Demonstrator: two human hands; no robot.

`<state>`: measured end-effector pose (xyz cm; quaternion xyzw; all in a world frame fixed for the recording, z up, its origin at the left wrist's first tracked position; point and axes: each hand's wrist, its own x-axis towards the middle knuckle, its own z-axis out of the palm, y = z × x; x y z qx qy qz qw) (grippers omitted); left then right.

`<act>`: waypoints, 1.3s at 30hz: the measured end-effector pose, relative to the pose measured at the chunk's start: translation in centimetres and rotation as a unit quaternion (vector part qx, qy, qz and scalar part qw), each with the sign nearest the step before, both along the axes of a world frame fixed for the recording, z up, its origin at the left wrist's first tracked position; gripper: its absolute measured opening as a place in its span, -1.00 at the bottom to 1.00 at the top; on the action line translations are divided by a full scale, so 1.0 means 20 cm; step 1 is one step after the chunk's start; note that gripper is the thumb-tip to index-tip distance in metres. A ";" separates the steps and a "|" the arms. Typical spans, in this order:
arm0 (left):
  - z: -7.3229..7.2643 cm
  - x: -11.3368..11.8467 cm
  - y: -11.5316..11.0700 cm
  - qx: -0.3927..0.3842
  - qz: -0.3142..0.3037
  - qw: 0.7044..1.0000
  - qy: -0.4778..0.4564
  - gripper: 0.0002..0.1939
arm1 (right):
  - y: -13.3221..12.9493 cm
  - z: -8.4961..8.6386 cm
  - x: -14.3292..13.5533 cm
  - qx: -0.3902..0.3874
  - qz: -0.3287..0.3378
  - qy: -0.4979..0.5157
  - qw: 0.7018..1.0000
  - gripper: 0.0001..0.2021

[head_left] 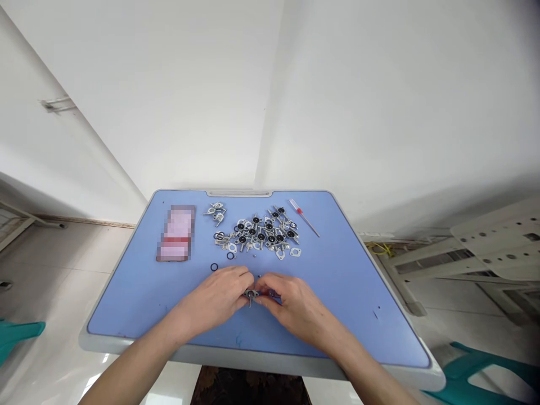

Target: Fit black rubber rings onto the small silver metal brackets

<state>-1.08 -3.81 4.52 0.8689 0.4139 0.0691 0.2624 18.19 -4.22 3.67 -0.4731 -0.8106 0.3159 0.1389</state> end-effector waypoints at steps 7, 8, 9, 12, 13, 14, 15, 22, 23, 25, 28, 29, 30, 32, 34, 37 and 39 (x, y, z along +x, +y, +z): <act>0.01 0.00 0.00 -0.011 0.005 1.000 -0.011 -0.91 | -0.01 0.00 0.01 0.018 0.007 0.001 1.000 -0.93; 0.01 0.00 0.00 -0.014 0.006 1.000 -0.012 -0.91 | -0.01 0.00 0.01 0.014 0.009 0.000 1.000 -0.94; 0.01 0.00 0.00 -0.018 0.007 1.000 -0.013 -0.92 | 0.00 0.01 0.01 0.008 0.011 -0.001 1.000 -0.94; 0.02 -0.01 0.00 -0.019 0.013 1.000 -0.014 -0.92 | 0.00 0.04 0.03 -0.009 0.013 -0.013 1.000 -0.96; 0.02 -0.02 0.00 -0.018 0.014 1.000 -0.014 -0.92 | 0.00 0.05 0.03 -0.014 0.013 -0.020 1.000 -0.97; 0.02 -0.03 0.00 -0.017 0.015 1.000 -0.014 -0.92 | 0.00 0.06 0.03 -0.018 0.012 -0.028 0.999 -0.97; 0.03 -0.03 0.01 -0.016 0.015 1.000 -0.014 -0.92 | 0.00 0.07 0.03 -0.022 0.011 -0.037 0.999 -0.97; 0.03 -0.06 0.03 -0.009 0.023 1.000 0.000 -0.93 | 0.01 0.05 0.01 -0.007 0.017 -0.096 0.995 -0.94; 0.03 -0.06 0.03 -0.011 0.020 1.000 0.002 -0.94 | 0.01 0.05 0.01 -0.005 0.016 -0.099 0.995 -0.94; 0.03 -0.06 0.03 -0.014 0.018 1.000 0.005 -0.94 | 0.01 0.05 0.01 -0.003 0.007 -0.104 0.995 -0.93; 0.02 -0.05 0.03 -0.015 0.012 1.000 0.014 -0.90 | 0.02 0.05 0.02 0.002 0.000 -0.108 0.994 -0.92; 0.02 -0.04 0.03 -0.011 0.009 1.000 0.018 -0.88 | 0.02 0.05 0.02 0.004 0.000 -0.108 0.994 -0.91; 0.02 -0.04 0.03 -0.005 0.006 1.000 0.023 -0.86 | 0.02 0.04 0.02 0.005 0.001 -0.107 0.994 -0.91; 0.02 -0.03 0.02 0.009 0.000 0.999 0.035 -0.83 | 0.02 0.04 0.03 0.009 -0.001 -0.103 0.995 -0.90; 0.01 -0.03 0.02 0.023 -0.002 0.999 0.046 -0.82 | 0.02 0.02 0.03 0.014 -0.007 -0.096 0.995 -0.91; 0.01 -0.02 0.02 0.035 0.008 0.998 0.060 -0.81 | 0.01 0.01 0.02 0.027 -0.021 -0.092 0.995 -0.91; 0.00 -0.02 0.03 0.039 0.017 0.997 0.066 -0.80 | 0.01 0.00 0.01 0.031 -0.025 -0.096 0.995 -0.91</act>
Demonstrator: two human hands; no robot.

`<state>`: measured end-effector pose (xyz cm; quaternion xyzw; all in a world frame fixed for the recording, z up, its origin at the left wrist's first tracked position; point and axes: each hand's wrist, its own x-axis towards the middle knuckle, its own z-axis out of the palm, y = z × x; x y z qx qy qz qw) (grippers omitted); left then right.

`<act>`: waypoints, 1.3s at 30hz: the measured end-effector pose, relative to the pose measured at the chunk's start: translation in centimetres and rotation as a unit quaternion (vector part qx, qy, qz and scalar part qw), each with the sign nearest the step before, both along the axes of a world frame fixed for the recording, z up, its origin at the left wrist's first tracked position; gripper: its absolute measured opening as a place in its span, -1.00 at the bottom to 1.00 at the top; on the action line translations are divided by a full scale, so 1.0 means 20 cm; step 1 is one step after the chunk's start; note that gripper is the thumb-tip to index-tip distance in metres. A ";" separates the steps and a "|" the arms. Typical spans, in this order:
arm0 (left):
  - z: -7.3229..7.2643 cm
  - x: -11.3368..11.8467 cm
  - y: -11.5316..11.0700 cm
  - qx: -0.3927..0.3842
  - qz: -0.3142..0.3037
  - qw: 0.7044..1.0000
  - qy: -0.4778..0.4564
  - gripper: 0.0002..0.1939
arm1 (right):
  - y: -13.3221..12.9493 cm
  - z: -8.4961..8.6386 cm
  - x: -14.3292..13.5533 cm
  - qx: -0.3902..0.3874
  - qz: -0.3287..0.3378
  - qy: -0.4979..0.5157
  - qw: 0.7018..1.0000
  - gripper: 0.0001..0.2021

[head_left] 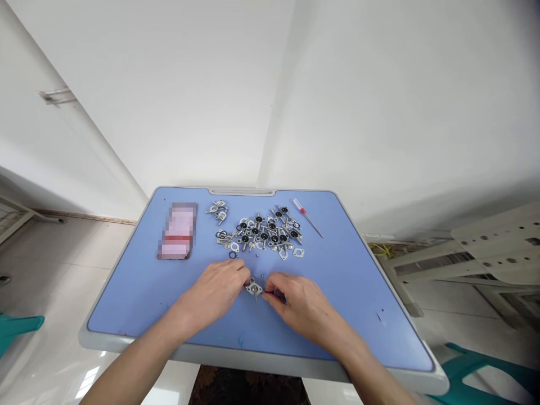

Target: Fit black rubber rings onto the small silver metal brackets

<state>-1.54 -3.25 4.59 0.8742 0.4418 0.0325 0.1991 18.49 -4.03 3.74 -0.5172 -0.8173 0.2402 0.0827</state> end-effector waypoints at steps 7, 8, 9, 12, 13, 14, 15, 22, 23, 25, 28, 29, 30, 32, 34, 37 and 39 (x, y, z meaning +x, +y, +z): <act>0.02 -0.01 0.00 -0.004 0.002 1.000 -0.027 -0.92 | 0.00 0.00 -0.01 0.000 0.011 -0.005 1.000 -0.92; 0.03 -0.01 0.00 -0.007 0.005 1.000 -0.030 -0.93 | 0.00 0.00 0.00 0.003 0.015 -0.001 1.000 -0.93; 0.03 -0.01 0.00 -0.009 0.008 0.999 -0.032 -0.95 | 0.00 0.00 0.00 0.006 0.018 0.004 1.000 -0.94; 0.03 0.00 0.00 -0.011 0.010 0.999 -0.030 -0.97 | -0.01 0.00 0.00 0.017 0.021 0.017 0.999 -0.96; 0.03 0.00 0.00 -0.011 0.010 0.999 -0.028 -0.97 | -0.01 -0.01 0.00 0.021 0.021 0.020 0.999 -0.97; 0.03 0.00 0.00 -0.012 0.010 1.000 -0.027 -0.96 | -0.01 -0.01 0.00 0.026 0.021 0.023 0.999 -0.98; 0.03 0.00 0.00 -0.012 0.010 1.000 -0.025 -0.96 | -0.01 -0.01 0.00 0.031 0.023 0.025 0.999 -0.98; 0.02 0.00 0.00 -0.003 0.002 1.000 -0.016 -0.94 | -0.02 -0.02 -0.01 0.048 0.027 0.026 0.998 -0.97; 0.02 0.00 0.00 -0.003 0.001 1.000 -0.014 -0.94 | -0.02 -0.02 -0.01 0.048 0.028 0.027 0.998 -0.97; 0.02 0.01 -0.01 -0.005 0.001 1.000 -0.012 -0.94 | -0.02 -0.02 -0.01 0.045 0.029 0.027 0.998 -0.97; 0.03 0.01 -0.01 -0.014 0.008 1.000 -0.020 -0.98 | -0.01 -0.02 -0.01 0.036 0.028 0.023 0.999 -0.97; 0.03 0.00 -0.01 -0.018 0.011 0.999 -0.027 -0.99 | -0.01 -0.01 -0.01 0.032 0.027 0.021 0.999 -0.97; 0.04 0.00 -0.01 -0.022 0.013 0.999 -0.036 -0.97 | -0.01 -0.01 -0.01 0.028 0.027 0.021 0.999 -0.98; 0.05 -0.01 -0.02 -0.034 0.014 0.998 -0.057 -0.92 | -0.01 -0.01 0.00 0.022 0.025 0.024 0.999 -0.98; 0.06 -0.01 -0.01 -0.052 0.008 0.996 -0.076 -0.87 | -0.01 -0.01 0.00 0.018 0.022 0.027 0.999 -0.99; 0.07 -0.02 -0.01 -0.077 -0.003 0.993 -0.095 -0.84 | -0.01 -0.01 0.01 0.016 0.022 0.032 0.999 -0.98; 0.08 -0.01 -0.01 -0.083 -0.005 0.992 -0.100 -0.85 | -0.01 -0.01 0.01 0.018 0.023 0.038 0.999 -0.98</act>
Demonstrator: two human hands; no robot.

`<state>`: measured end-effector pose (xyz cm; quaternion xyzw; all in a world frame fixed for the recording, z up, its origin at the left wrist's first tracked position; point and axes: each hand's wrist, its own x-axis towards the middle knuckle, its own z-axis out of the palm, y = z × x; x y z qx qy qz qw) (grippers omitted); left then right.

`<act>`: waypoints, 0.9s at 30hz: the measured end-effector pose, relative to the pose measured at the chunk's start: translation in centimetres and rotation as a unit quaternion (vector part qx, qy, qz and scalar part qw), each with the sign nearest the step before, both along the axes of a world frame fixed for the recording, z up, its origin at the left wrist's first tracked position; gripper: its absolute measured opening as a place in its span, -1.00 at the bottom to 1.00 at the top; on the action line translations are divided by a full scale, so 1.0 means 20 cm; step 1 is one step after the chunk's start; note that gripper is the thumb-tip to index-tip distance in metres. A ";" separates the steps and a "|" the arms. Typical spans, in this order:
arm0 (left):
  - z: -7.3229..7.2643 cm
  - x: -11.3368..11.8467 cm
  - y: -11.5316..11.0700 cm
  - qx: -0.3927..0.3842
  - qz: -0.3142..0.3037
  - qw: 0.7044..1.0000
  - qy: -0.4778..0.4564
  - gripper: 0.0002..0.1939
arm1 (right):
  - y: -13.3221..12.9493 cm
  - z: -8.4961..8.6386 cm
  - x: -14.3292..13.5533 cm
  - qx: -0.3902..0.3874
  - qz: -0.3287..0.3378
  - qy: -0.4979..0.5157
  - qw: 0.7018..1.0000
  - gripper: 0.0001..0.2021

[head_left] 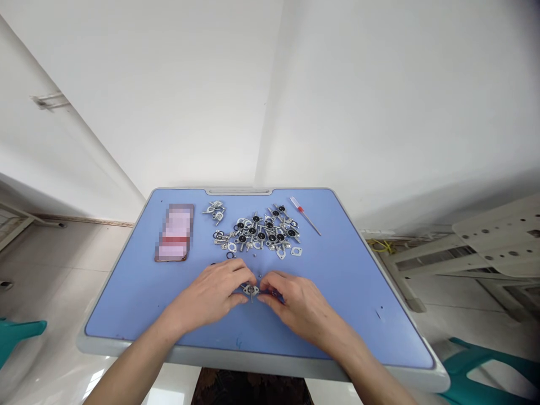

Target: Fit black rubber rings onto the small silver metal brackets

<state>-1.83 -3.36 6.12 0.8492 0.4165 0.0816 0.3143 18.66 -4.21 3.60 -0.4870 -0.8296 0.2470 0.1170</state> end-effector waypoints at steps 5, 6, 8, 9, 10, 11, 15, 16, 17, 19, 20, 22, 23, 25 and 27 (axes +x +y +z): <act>-0.01 0.01 0.01 0.016 -0.001 1.000 0.006 -0.85 | 0.00 0.00 0.00 0.012 -0.001 0.011 1.000 -0.97; -0.01 0.01 0.01 0.019 -0.002 1.000 0.008 -0.85 | 0.00 -0.01 0.00 0.014 0.000 0.012 1.000 -0.97; -0.01 0.01 0.01 0.022 -0.006 1.000 0.010 -0.85 | 0.00 -0.01 0.00 0.017 0.002 0.014 1.000 -0.97; -0.01 0.01 0.01 0.023 -0.007 1.000 0.010 -0.84 | 0.00 -0.02 0.00 0.017 0.003 0.014 1.000 -0.96; -0.02 0.02 0.01 0.025 -0.008 1.000 0.009 -0.84 | 0.00 -0.02 -0.01 0.018 0.004 0.013 1.000 -0.96; -0.02 0.02 0.01 0.027 -0.008 1.000 0.009 -0.84 | 0.00 -0.02 -0.01 0.018 0.004 0.012 1.000 -0.96; -0.03 0.03 0.01 0.038 -0.005 0.999 0.013 -0.84 | 0.00 -0.02 -0.01 0.015 0.002 0.004 1.000 -0.95; -0.04 0.03 0.01 0.039 -0.005 0.999 0.014 -0.84 | 0.00 -0.01 -0.01 0.015 0.002 0.003 1.000 -0.96; -0.04 0.03 0.01 0.040 -0.004 0.999 0.015 -0.85 | 0.00 -0.01 -0.01 0.015 0.001 0.003 1.000 -0.96; -0.04 0.03 0.01 0.039 -0.002 0.999 0.016 -0.86 | 0.00 -0.02 -0.02 0.016 0.001 0.003 1.000 -0.96; -0.04 0.04 0.01 0.038 0.001 0.999 0.016 -0.87 | 0.00 -0.02 -0.02 0.017 -0.001 0.003 1.000 -0.96; -0.04 0.04 0.01 0.034 0.006 0.999 0.015 -0.88 | 0.00 -0.02 -0.02 0.014 -0.003 -0.001 1.000 -0.96; -0.04 0.04 0.02 0.031 0.008 0.999 0.014 -0.88 | 0.00 -0.03 -0.02 0.012 -0.004 -0.003 1.000 -0.95; -0.05 0.04 0.02 0.025 0.011 1.000 0.009 -0.89 | 0.00 -0.03 -0.02 0.008 -0.003 -0.009 1.000 -0.95; -0.05 0.04 0.02 0.017 0.014 1.000 0.003 -0.90 | 0.00 -0.03 -0.02 0.004 -0.005 -0.014 1.000 -0.94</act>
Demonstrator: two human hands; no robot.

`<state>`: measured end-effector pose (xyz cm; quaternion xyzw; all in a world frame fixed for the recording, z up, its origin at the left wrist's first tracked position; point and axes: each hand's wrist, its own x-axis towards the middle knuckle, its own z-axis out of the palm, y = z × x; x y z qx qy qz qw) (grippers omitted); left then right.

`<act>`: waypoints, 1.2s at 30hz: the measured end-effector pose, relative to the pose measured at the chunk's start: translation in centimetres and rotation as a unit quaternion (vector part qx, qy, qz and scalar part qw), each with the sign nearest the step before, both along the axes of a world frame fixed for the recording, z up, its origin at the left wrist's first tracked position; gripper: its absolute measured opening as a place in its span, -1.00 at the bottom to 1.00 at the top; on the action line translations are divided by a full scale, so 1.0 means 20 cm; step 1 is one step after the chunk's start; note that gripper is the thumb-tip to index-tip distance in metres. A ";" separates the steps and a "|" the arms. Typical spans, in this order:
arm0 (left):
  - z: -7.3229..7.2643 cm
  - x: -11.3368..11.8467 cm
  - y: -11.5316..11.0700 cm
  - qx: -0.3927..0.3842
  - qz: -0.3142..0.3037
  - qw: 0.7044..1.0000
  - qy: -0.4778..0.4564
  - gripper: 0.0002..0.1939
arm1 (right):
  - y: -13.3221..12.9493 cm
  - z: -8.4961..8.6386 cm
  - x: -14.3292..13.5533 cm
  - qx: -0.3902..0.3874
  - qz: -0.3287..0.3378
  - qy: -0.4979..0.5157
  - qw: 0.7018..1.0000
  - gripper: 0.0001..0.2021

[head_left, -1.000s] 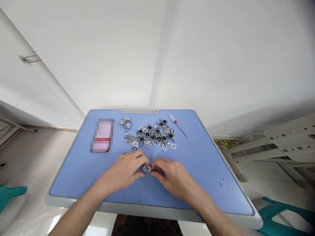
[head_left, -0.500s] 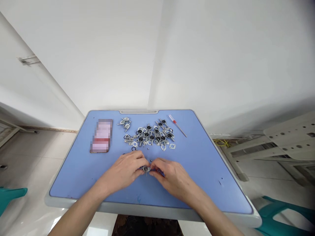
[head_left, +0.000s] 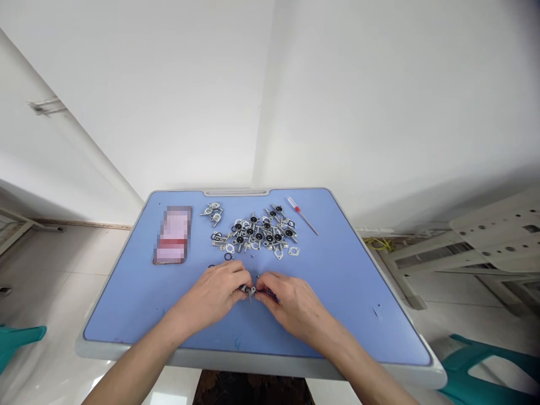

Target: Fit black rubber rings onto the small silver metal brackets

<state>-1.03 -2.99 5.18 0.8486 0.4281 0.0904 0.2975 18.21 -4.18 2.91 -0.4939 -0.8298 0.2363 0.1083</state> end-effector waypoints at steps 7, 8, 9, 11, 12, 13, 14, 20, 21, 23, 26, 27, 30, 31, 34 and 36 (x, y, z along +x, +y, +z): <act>-0.01 0.00 0.00 -0.003 0.000 1.000 0.000 -0.91 | 0.00 -0.01 0.00 0.007 -0.010 -0.014 1.000 -0.94; -0.01 0.00 0.00 0.000 0.000 1.000 0.003 -0.91 | 0.00 -0.02 0.00 0.012 -0.013 -0.015 1.000 -0.93; -0.01 0.00 0.00 0.003 -0.001 1.000 0.003 -0.91 | 0.00 -0.02 -0.01 0.016 -0.015 -0.014 1.000 -0.93; -0.01 0.01 0.00 0.007 -0.002 1.000 0.003 -0.91 | -0.01 -0.03 -0.01 0.024 -0.017 -0.012 0.999 -0.92; -0.01 0.01 -0.01 0.008 -0.003 1.000 0.003 -0.90 | -0.01 -0.03 -0.01 0.029 -0.018 -0.010 0.999 -0.93; 0.00 0.01 -0.01 0.011 -0.003 1.000 0.005 -0.90 | -0.01 -0.04 -0.01 0.033 -0.019 -0.008 0.999 -0.93; 0.00 0.01 -0.01 0.015 -0.002 1.000 0.008 -0.89 | -0.01 -0.04 -0.01 0.039 -0.019 -0.006 0.999 -0.94; -0.01 0.00 0.00 0.020 0.000 1.000 0.007 -0.88 | 0.00 -0.07 0.00 0.068 -0.007 0.004 0.998 -0.92; -0.01 0.00 0.01 0.015 0.001 1.000 0.000 -0.88 | 0.00 -0.07 0.00 0.069 -0.007 0.005 0.998 -0.92; -0.02 0.00 0.01 0.006 0.008 1.000 -0.014 -0.89 | 0.00 -0.07 0.00 0.068 -0.009 0.006 0.998 -0.92; -0.04 0.01 0.02 0.002 0.017 0.999 -0.027 -0.90 | 0.00 -0.07 0.00 0.063 -0.016 0.007 0.998 -0.92; -0.04 0.01 0.01 0.002 0.017 0.999 -0.029 -0.90 | 0.00 -0.06 -0.01 0.061 -0.019 0.008 0.998 -0.92; -0.05 0.01 0.01 0.003 0.018 0.999 -0.033 -0.90 | 0.00 -0.06 -0.01 0.049 -0.027 0.013 0.998 -0.91; -0.05 0.01 0.01 0.005 0.019 0.999 -0.032 -0.91 | 0.00 -0.06 -0.01 0.043 -0.029 0.014 0.999 -0.91; -0.05 0.01 0.01 0.012 0.019 0.999 -0.024 -0.93 | 0.00 -0.05 -0.01 0.021 -0.032 0.023 0.999 -0.92; -0.04 0.01 0.01 0.011 0.019 1.000 -0.018 -0.93 | 0.01 -0.05 -0.01 0.011 -0.033 0.025 0.999 -0.92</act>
